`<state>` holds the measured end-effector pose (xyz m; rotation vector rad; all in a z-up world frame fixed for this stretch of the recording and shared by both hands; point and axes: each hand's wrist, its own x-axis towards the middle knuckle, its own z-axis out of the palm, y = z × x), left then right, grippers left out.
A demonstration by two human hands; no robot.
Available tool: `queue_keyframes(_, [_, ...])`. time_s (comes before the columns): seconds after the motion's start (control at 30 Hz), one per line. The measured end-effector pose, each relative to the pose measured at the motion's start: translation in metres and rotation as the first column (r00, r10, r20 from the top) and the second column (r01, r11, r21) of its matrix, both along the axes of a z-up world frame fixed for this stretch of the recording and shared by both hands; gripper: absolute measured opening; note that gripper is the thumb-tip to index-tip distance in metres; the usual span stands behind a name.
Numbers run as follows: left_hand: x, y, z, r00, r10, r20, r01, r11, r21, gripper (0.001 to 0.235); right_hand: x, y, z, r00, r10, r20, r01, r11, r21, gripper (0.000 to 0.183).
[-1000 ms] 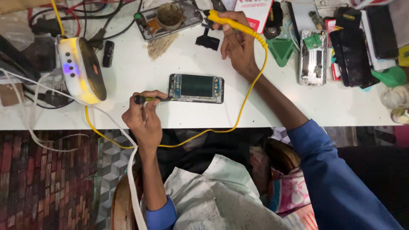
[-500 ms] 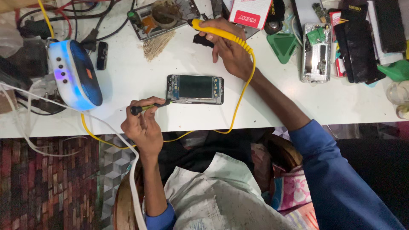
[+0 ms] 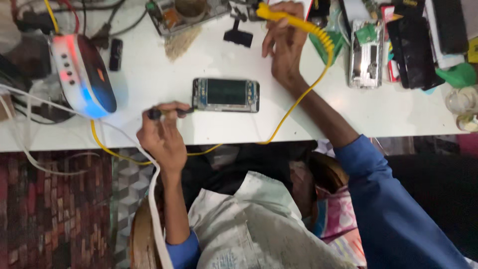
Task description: The person uses a soldering iron and a small tool to work on the exposed circuit board of a disassembled mobile phone. They repeatedly apply heat and manipulate components on the board while the phone remains on the workbench.
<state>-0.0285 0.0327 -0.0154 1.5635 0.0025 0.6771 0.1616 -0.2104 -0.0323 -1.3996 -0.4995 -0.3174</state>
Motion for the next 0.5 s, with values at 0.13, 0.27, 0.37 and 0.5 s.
queue_keyframes(0.13, [0.004,0.008,0.005,0.999,-0.017,0.029,0.02,0.996,-0.087,0.019,-0.022,-0.007,0.006,0.983,-0.038,0.18,0.045,0.998,-0.035,0.035])
queue_keyframes(0.27, [0.02,0.016,0.01,0.999,-0.032,0.043,0.036,0.995,-0.09,0.023,-0.069,-0.02,0.01,0.957,-0.201,0.208,0.203,0.979,0.011,0.033])
queue_keyframes(0.37, [0.034,0.021,0.013,0.997,-0.058,0.043,0.059,0.997,-0.045,0.023,-0.091,-0.023,0.012,0.919,-0.319,0.231,0.295,0.946,0.131,0.037])
queue_keyframes(0.5, [0.048,0.02,0.013,0.996,-0.076,0.04,0.068,0.985,0.161,0.023,-0.111,-0.031,0.011,0.899,-0.421,0.12,0.387,0.892,0.234,0.043])
